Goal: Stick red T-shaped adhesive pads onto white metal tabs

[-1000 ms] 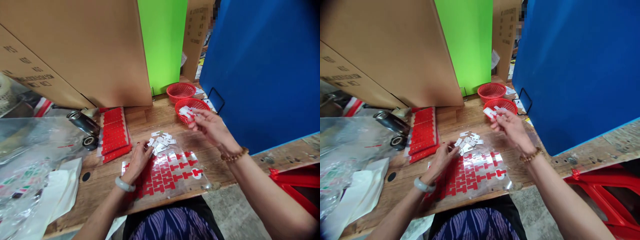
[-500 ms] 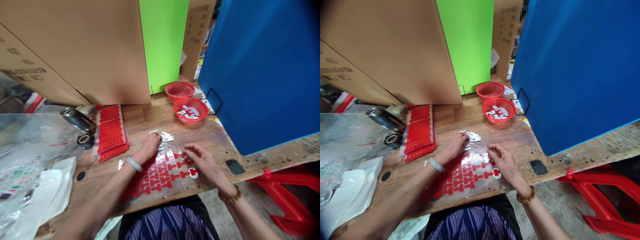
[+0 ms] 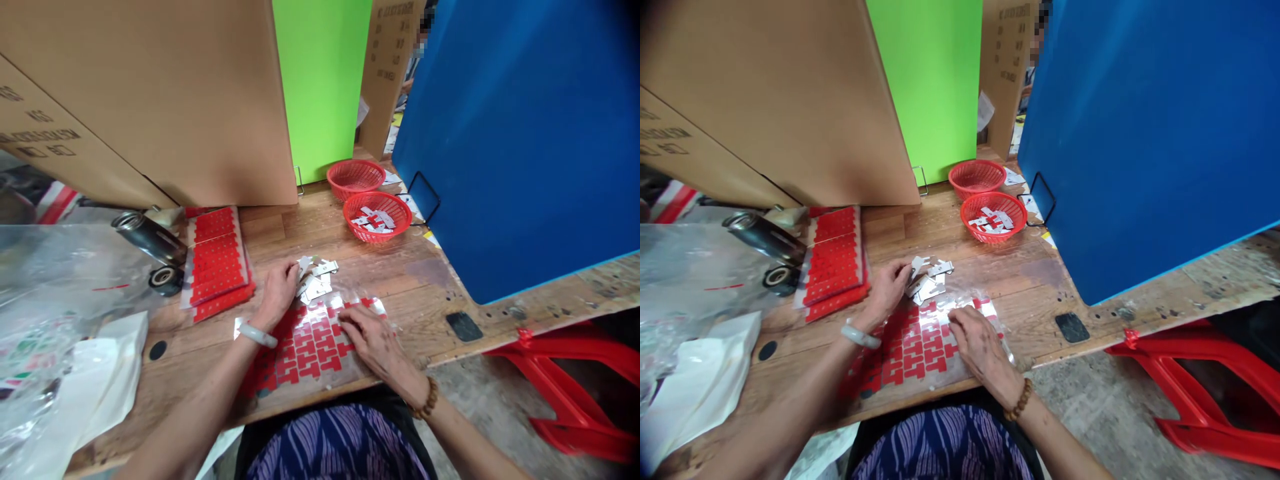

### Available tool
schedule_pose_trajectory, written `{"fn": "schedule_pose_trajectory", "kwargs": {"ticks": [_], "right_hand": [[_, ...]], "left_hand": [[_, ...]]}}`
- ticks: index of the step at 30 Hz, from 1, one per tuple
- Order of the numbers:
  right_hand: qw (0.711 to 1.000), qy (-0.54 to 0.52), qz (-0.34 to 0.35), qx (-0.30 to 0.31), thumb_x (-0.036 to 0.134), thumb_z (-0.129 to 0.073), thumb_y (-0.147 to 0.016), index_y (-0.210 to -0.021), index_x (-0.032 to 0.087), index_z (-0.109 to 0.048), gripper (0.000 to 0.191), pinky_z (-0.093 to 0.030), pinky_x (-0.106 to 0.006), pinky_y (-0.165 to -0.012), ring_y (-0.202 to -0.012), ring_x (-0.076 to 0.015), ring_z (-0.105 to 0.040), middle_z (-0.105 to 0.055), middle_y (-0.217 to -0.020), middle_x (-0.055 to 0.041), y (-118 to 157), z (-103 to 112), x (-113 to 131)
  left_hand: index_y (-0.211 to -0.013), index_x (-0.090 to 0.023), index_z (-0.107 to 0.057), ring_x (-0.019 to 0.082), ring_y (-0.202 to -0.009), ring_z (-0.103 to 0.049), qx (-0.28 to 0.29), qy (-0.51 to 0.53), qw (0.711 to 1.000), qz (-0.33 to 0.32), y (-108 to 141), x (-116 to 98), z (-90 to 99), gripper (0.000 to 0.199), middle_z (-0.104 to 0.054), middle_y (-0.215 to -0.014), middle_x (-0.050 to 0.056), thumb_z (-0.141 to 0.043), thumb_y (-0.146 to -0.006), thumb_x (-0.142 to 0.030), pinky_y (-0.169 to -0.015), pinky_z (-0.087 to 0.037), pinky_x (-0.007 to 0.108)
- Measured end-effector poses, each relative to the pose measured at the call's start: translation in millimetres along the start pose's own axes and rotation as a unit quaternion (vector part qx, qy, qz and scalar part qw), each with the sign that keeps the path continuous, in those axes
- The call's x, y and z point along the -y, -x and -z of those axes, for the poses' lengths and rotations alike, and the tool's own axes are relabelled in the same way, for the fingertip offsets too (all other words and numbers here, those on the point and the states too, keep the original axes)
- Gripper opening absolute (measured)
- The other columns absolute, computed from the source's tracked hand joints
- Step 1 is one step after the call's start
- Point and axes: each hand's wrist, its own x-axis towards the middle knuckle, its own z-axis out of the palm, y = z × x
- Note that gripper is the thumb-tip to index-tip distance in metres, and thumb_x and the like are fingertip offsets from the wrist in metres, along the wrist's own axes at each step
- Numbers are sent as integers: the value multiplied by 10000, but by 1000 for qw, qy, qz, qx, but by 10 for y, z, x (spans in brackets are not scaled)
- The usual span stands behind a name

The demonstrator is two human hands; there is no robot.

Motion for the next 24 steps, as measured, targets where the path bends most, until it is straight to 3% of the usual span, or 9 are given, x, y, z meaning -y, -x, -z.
{"fn": "schedule_pose_trajectory", "kwargs": {"ticks": [3, 6, 10, 12, 19, 24], "right_hand": [[1000, 13, 23, 8, 165, -462, -913, -991, 205, -588, 154, -450, -345, -829, -902, -200, -576, -611, -956, -64, 92, -4, -74], [999, 8, 34, 22, 158, -467, -917, -998, 208, -592, 158, -452, -335, -820, -893, -190, -571, -607, -942, -57, 173, 72, -147], [998, -1, 32, 48, 153, -464, -918, -939, 209, -611, 158, -452, -319, -788, -864, -184, -571, -611, -902, -45, 136, 161, -175], [999, 7, 23, 38, 155, -460, -920, -942, 209, -606, 157, -447, -321, -799, -862, -183, -576, -617, -908, -41, 53, 160, -151], [998, 56, 31, 20, 152, -438, -919, -962, 184, -588, 160, -432, -317, -804, -871, -192, -564, -600, -934, -64, -281, -56, 44], [995, 92, 20, 15, 120, -445, -890, -901, 173, -575, 141, -407, -298, -779, -853, -188, -550, -590, -903, -68, -383, -199, 71]], "left_hand": [[-922, -116, -592, 147, -609, -594, 11, 87, 994, 68, 145, 41, 81, 158, -619, -701, 37, -489, -853, -214, -612, -494, 280], [-1019, -117, -538, 117, -575, -603, 40, 221, 965, 136, 367, 25, 163, 235, -602, -680, 0, -569, -787, -131, -622, -535, 283], [-1097, -151, -519, 101, -589, -622, 52, 485, 834, 258, 635, -77, 223, 524, -571, -666, -50, -650, -628, 43, -660, -570, 276], [-1085, -135, -542, 117, -623, -647, 53, 514, 807, 287, 719, -125, 223, 518, -598, -699, -24, -632, -621, 77, -655, -584, 270], [-867, -140, -513, 173, -691, -701, -1, 507, 803, 314, 899, -104, 145, 282, -664, -764, 39, -588, -693, 69, -662, -602, 280], [-861, -142, -479, 170, -668, -707, -33, 493, 809, 317, 965, -12, 97, 266, -679, -748, 50, -573, -722, 65, -634, -597, 242]]}}
